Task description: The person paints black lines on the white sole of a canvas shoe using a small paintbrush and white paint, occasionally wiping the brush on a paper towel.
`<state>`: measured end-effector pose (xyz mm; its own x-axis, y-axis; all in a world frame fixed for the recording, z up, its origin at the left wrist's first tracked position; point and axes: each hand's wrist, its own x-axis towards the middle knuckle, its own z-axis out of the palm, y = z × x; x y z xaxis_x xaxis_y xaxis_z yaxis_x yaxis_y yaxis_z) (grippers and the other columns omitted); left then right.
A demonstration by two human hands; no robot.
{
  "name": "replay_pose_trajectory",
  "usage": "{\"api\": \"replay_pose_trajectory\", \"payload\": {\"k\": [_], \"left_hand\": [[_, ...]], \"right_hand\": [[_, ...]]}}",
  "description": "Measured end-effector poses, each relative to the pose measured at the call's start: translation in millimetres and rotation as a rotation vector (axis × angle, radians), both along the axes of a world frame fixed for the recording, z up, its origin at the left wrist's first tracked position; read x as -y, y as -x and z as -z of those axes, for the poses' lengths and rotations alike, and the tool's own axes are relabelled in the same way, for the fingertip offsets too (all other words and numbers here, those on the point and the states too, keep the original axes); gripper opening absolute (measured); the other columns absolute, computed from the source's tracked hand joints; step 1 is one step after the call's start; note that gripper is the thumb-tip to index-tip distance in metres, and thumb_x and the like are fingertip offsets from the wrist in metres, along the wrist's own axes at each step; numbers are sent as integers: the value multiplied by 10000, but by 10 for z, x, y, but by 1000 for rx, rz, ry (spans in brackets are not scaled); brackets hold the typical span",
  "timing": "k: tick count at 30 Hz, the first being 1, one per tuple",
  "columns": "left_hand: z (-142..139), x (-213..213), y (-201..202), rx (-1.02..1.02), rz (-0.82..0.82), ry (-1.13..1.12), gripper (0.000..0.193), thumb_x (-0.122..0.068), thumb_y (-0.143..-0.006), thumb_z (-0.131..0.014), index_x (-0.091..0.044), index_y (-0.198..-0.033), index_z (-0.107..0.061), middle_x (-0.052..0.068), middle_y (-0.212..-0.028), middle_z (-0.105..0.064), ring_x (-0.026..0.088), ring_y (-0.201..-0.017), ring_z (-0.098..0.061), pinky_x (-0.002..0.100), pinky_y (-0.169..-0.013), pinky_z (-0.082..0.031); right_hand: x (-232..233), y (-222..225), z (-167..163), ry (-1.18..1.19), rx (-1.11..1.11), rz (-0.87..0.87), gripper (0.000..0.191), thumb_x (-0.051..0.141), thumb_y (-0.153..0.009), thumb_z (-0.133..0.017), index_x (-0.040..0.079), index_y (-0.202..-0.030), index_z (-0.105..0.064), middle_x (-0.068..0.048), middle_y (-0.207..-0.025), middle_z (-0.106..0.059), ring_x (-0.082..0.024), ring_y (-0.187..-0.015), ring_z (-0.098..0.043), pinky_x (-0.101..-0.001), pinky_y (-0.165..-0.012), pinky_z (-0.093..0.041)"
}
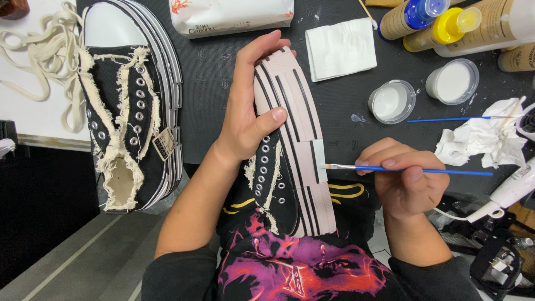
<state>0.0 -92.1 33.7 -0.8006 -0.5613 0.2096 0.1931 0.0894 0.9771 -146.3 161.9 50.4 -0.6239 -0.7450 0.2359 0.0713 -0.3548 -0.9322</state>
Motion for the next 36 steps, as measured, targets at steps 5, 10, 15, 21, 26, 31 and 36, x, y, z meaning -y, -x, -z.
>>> {"api": "replay_pose_trajectory", "payload": {"k": [5,10,15,21,26,31,36], "left_hand": [[14,-2,-5,1,-1,-3,836,-525,-969,-623,-53,-1597,-339,145,-1481,-486,223,-1364,-523,352,-1201,-406],[26,-12,-5,-4,-3,2,832,-530,-975,-620,-59,-1600,-338,141,-1484,-491,221,-1371,-518,351,-1207,-404],[13,-8,-8,-1,-2,-2,833,-533,-977,-622,-58,-1599,-336,143,-1483,-487,221,-1369,-521,352,-1204,-407],[16,-8,-12,-3,5,-3,833,-528,-977,-625,-57,-1599,-330,142,-1485,-484,220,-1375,-517,350,-1209,-403],[11,-11,-20,-6,3,-4,832,-521,-979,-628,-57,-1603,-332,141,-1487,-487,218,-1374,-514,345,-1213,-392],[12,-6,-12,-6,5,-5,833,-522,-975,-629,-56,-1599,-332,142,-1486,-486,218,-1369,-517,346,-1209,-395],[39,-11,-15,-7,1,18,826,-522,-976,-624,-67,-1602,-334,137,-1488,-485,217,-1378,-508,345,-1215,-391]], "right_hand": [[-29,-4,-25,-12,-1,-22,335,277,-1130,-559,-35,-1023,-614,-269,-845,-678,-326,-702,-649,-408,-648,-556],[-29,21,-24,0,-28,7,336,284,-1122,-568,-34,-1022,-614,-268,-857,-677,-332,-715,-652,-409,-656,-561],[-35,15,-4,-2,-50,-6,316,268,-1126,-564,-29,-1026,-605,-267,-844,-670,-332,-718,-647,-414,-663,-560],[-52,-1,-20,15,-41,-5,309,255,-1117,-553,-32,-1020,-618,-251,-824,-678,-310,-707,-654,-391,-641,-556],[-32,5,-30,-5,-63,-13,334,260,-1133,-559,-45,-1009,-619,-271,-865,-674,-334,-750,-656,-403,-673,-561],[-31,5,-42,6,-94,-25,318,262,-1111,-557,-29,-1000,-624,-258,-824,-676,-318,-701,-660,-397,-641,-560],[-30,9,-56,7,-106,-19,312,267,-1117,-558,-22,-1015,-620,-260,-833,-682,-316,-701,-668,-387,-631,-565]]}}
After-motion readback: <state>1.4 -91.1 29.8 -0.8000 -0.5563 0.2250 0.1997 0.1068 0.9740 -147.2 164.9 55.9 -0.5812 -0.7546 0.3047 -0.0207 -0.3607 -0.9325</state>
